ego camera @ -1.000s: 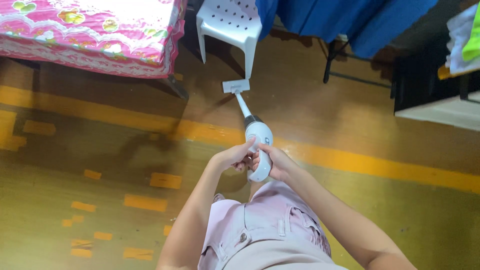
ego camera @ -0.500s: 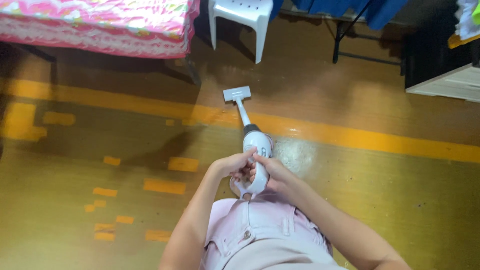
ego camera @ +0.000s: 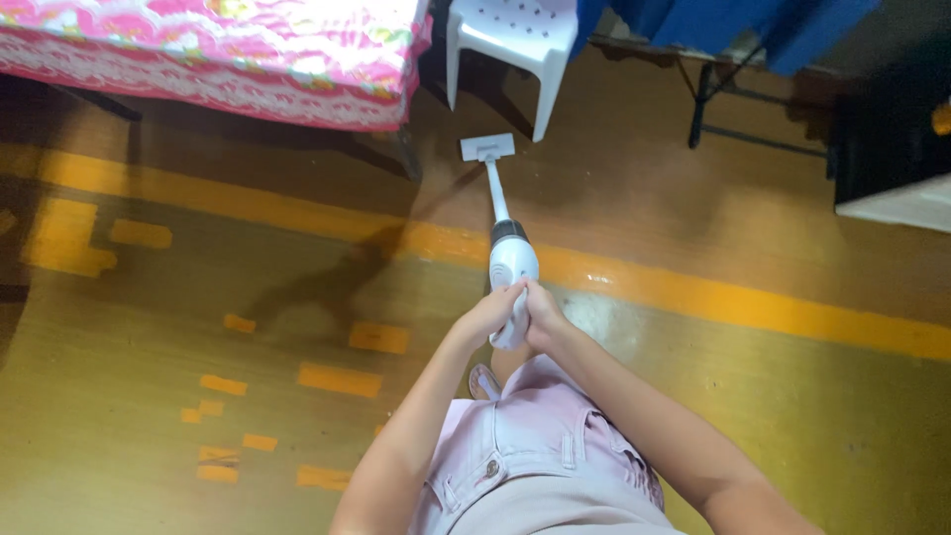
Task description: The person vacuums the floor using a stick vacuum cleaner while walking through the room.
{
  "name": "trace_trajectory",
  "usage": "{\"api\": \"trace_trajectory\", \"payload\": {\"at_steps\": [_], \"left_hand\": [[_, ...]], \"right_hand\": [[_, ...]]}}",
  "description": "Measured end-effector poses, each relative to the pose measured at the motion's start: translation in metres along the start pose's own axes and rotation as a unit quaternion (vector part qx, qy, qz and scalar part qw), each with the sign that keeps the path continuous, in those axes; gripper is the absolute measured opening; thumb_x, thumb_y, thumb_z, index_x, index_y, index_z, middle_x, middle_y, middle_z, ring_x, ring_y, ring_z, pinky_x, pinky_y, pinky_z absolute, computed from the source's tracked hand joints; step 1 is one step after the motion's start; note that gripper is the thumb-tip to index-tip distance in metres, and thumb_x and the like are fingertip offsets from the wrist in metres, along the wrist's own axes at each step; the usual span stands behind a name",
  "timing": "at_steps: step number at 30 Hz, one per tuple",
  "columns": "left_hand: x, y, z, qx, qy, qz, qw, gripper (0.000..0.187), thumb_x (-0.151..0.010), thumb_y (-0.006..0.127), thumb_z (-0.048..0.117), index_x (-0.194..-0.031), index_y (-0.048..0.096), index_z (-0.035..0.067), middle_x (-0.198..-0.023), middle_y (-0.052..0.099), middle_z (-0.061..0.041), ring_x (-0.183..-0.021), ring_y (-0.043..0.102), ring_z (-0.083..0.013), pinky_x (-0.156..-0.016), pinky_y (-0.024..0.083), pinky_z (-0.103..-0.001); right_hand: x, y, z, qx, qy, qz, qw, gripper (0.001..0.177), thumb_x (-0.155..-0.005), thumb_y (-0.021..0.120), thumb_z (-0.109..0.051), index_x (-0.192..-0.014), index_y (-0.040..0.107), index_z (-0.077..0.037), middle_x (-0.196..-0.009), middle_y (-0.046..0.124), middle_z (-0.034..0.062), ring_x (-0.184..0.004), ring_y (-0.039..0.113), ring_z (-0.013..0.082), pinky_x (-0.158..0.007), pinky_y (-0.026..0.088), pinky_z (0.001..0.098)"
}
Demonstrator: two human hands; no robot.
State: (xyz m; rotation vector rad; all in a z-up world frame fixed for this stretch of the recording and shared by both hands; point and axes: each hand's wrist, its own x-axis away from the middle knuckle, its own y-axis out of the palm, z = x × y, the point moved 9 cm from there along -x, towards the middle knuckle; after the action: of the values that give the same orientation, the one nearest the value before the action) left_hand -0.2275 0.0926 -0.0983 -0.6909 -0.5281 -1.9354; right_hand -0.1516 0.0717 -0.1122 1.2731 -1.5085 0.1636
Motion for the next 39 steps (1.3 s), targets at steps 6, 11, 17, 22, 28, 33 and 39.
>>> {"api": "trace_trajectory", "payload": {"at_steps": [6,11,17,22,28,33,39], "left_hand": [[-0.067,-0.05,0.073,-0.104,0.023,0.123,0.987,0.061,-0.095,0.063,0.039,-0.131,0.051,-0.008,-0.113,0.071,-0.024,-0.101,0.072,-0.0293,-0.086,0.056,-0.04],[-0.12,-0.078,0.161,-0.14,0.034,0.124,0.982,0.053,-0.096,0.061,0.04,-0.117,0.063,-0.009,-0.105,0.074,-0.024,-0.095,0.073,-0.0323,-0.082,0.056,-0.041],[-0.183,-0.1,0.194,-0.222,0.038,0.121,0.967,0.054,-0.094,0.064,0.041,-0.12,0.06,-0.007,-0.106,0.072,-0.024,-0.097,0.072,-0.033,-0.082,0.057,-0.042],[-0.207,-0.128,0.194,-0.203,0.057,0.121,0.97,0.053,-0.091,0.063,0.042,-0.121,0.064,-0.003,-0.107,0.075,-0.022,-0.096,0.074,-0.0319,-0.082,0.057,-0.042],[-0.18,-0.142,0.176,-0.269,0.014,0.116,0.956,0.057,-0.091,0.064,0.048,-0.125,0.063,0.002,-0.115,0.072,-0.024,-0.105,0.072,-0.0356,-0.089,0.056,-0.042],[-0.132,-0.124,0.139,-0.314,-0.026,0.051,0.948,0.053,-0.089,0.059,0.046,-0.125,0.069,0.009,-0.116,0.073,-0.022,-0.105,0.071,-0.0347,-0.088,0.054,-0.041],[-0.04,-0.099,0.097,-0.25,-0.038,-0.01,0.967,0.046,-0.093,0.055,0.04,-0.119,0.069,0.004,-0.106,0.075,-0.019,-0.091,0.073,-0.0301,-0.078,0.057,-0.042]], "right_hand": [[-0.039,0.062,-0.084,-0.051,0.014,-0.083,0.995,0.049,-0.103,0.035,-0.038,-0.125,0.058,-0.001,-0.12,0.066,0.0161,-0.112,0.063,0.0287,-0.1,0.049,0.0459],[-0.111,0.072,-0.162,-0.043,-0.039,-0.05,0.997,0.035,-0.104,0.045,-0.032,-0.116,0.055,-0.001,-0.113,0.063,0.0138,-0.105,0.06,0.0252,-0.1,0.049,0.0441],[-0.184,0.067,-0.201,-0.057,0.018,-0.046,0.997,0.029,-0.104,0.051,-0.029,-0.112,0.054,-0.002,-0.108,0.057,0.0119,-0.099,0.056,0.0261,-0.095,0.049,0.0458],[-0.213,0.084,-0.203,-0.05,0.068,-0.054,0.995,0.032,-0.101,0.05,-0.027,-0.118,0.053,0.0,-0.113,0.055,0.0133,-0.105,0.056,0.0279,-0.097,0.05,0.048],[-0.196,0.092,-0.171,-0.019,0.078,-0.035,0.996,0.044,-0.1,0.048,-0.028,-0.132,0.048,0.002,-0.125,0.056,0.0173,-0.115,0.057,0.0295,-0.103,0.048,0.0505],[-0.132,0.087,-0.112,-0.058,0.123,-0.001,0.991,0.048,-0.098,0.045,-0.028,-0.137,0.045,-0.001,-0.129,0.054,0.0197,-0.121,0.055,0.0326,-0.104,0.044,0.0574],[-0.054,0.089,-0.044,-0.055,0.079,-0.027,0.995,0.049,-0.099,0.049,-0.027,-0.14,0.045,0.0,-0.134,0.054,0.0187,-0.125,0.054,0.0333,-0.107,0.045,0.0546]]}}
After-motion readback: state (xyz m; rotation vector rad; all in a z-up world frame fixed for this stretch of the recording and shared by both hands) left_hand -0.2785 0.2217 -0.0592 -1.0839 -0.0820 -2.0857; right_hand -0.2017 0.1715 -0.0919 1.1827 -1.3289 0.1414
